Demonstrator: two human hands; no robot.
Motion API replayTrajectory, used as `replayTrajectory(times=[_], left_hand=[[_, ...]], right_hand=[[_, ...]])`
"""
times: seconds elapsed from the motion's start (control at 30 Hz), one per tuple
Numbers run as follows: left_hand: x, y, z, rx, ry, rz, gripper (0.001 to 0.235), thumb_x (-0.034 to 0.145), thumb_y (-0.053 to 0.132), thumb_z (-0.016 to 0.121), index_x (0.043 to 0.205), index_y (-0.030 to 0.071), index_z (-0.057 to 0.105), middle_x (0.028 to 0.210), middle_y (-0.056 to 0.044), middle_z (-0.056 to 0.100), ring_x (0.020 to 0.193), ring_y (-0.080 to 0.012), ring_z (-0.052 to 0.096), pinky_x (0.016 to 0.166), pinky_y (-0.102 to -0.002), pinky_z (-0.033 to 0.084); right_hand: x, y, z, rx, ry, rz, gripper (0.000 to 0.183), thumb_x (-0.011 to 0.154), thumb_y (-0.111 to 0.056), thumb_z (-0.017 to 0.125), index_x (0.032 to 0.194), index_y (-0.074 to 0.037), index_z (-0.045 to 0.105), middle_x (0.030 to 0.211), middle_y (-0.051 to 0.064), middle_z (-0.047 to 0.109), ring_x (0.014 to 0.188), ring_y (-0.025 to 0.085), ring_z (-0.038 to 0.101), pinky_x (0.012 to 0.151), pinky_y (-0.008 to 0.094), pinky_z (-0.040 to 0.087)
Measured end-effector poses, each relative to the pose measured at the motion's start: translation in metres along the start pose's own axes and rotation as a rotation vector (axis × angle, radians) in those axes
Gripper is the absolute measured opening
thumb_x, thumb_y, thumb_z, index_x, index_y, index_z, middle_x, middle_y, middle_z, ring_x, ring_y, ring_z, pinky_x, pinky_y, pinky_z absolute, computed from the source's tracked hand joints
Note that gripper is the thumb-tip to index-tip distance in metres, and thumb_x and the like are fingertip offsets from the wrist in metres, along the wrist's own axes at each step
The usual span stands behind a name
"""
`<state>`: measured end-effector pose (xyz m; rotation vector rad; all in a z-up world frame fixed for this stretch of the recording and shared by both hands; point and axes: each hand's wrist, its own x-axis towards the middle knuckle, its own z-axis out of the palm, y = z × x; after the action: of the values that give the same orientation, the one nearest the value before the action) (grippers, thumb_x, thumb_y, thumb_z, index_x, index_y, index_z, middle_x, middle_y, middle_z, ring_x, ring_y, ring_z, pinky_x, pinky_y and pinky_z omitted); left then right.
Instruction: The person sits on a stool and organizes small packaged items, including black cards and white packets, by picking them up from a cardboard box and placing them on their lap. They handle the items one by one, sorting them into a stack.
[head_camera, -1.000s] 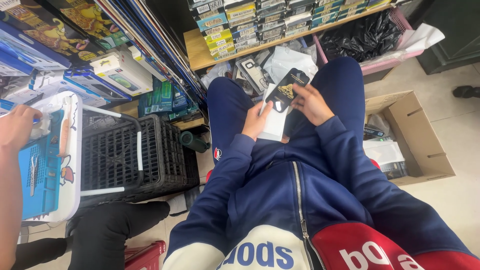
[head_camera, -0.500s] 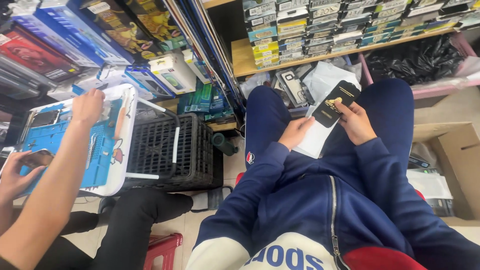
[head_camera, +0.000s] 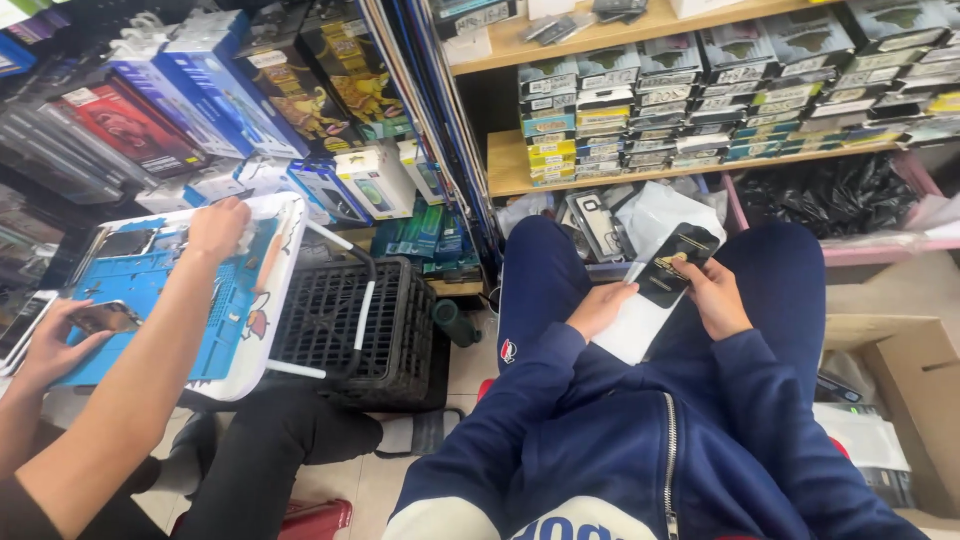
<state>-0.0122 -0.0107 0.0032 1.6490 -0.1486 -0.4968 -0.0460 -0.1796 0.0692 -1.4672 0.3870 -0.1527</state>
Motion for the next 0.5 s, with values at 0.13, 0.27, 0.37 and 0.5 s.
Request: replayTrajectory(times=[0.13,0.27,0.37,0.5], left_hand=[[-0.024,0.035,0.0,0.064,-0.031,-0.038,0.052,0.102,0.053,0.063,0.128,0.009,0.071,0.122,-0.013,0.071,0.115,-0.0268,0.065,0.099,-0.044,0.05],[-0.024,0.033,-0.003,0.076,-0.04,0.005,0.05,0.097,0.059,0.07,0.108,0.011,0.077,0.101,-0.009,0.074,0.099,-0.0247,0.07,0.091,-0.039,0.052],[-0.021,0.03,-0.003,0.106,-0.045,0.017,0.049,0.096,0.061,0.07,0.099,0.012,0.077,0.092,-0.008,0.074,0.091,-0.0242,0.071,0.086,-0.038,0.054],[-0.024,0.029,-0.004,0.151,-0.062,0.034,0.055,0.094,0.065,0.069,0.093,0.01,0.076,0.087,-0.009,0.073,0.086,-0.0246,0.071,0.082,-0.038,0.054]], right_hand=[[0.016,0.023,-0.005,-0.047,-0.045,-0.02,0.024,0.095,-0.021,0.079,0.107,-0.001,0.072,0.085,0.007,0.066,0.081,0.014,0.064,0.08,0.031,0.055],[0.015,0.018,-0.004,-0.119,-0.078,-0.036,0.024,0.095,-0.023,0.08,0.101,-0.001,0.073,0.075,0.007,0.063,0.07,0.015,0.061,0.07,0.028,0.05],[0.004,0.002,0.001,-0.082,-0.082,-0.021,0.022,0.095,-0.021,0.079,0.1,-0.001,0.073,0.072,0.008,0.063,0.067,0.015,0.059,0.068,0.028,0.05],[-0.003,-0.002,0.002,-0.054,-0.052,-0.03,0.023,0.097,-0.025,0.078,0.101,-0.004,0.072,0.073,0.004,0.063,0.067,0.011,0.058,0.068,0.026,0.049]])
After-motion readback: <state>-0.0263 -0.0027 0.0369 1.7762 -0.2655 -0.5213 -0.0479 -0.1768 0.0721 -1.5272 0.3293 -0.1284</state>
